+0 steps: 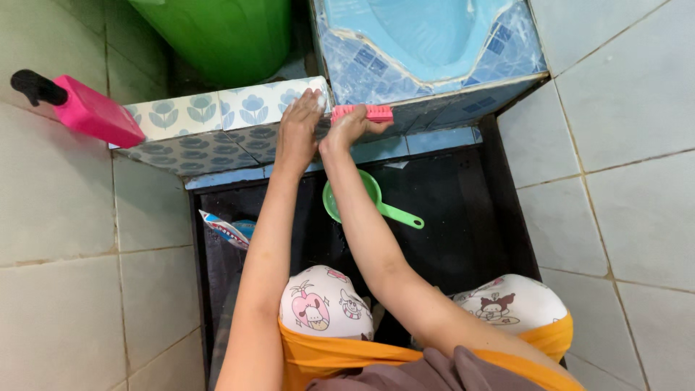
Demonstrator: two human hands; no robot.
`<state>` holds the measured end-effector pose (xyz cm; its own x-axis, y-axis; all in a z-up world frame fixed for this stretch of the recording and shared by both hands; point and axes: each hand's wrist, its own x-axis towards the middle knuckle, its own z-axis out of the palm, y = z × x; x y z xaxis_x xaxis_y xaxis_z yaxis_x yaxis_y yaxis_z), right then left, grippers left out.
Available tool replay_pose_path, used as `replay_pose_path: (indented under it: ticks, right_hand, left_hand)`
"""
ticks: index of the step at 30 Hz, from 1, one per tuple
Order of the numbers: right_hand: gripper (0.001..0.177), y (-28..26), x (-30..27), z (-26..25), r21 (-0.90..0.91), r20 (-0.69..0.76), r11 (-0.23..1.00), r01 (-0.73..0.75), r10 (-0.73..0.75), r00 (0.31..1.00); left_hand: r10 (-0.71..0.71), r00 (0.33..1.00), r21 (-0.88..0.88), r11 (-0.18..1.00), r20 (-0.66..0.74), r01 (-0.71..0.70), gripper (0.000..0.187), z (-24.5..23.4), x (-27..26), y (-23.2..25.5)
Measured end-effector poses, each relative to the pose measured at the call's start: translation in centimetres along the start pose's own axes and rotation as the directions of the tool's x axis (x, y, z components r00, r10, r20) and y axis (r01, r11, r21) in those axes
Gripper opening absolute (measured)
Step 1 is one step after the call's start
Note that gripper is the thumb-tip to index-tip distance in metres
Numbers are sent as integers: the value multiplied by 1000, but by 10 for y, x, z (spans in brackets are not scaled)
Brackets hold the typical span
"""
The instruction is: The person cleans a squat toilet and the surrounding tiled area by hand using a small brush and a cleaning solution, rinsing the surfaces with water from a small green bucket.
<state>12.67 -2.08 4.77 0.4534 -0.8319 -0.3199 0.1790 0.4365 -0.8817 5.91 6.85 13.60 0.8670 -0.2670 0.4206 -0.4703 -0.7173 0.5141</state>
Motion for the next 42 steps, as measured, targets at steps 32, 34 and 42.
replay_pose_path:
  ticks: [32,34,42]
  right_hand:
    - [81,52,74,-36,147,1,838,-525,531,847]
    - [82,57,38,-33,190,51,896,-402,400,915]
    - [75,-13,83,-28,71,-226,945,-319,327,918]
  left_hand:
    - [22,999,75,997,-31,-19,53,-2,6,5]
    - [21,999,89,996,-37,-18,52,3,5,4]
    - [33,999,109,994,-16,-31,58,-2,4,4]
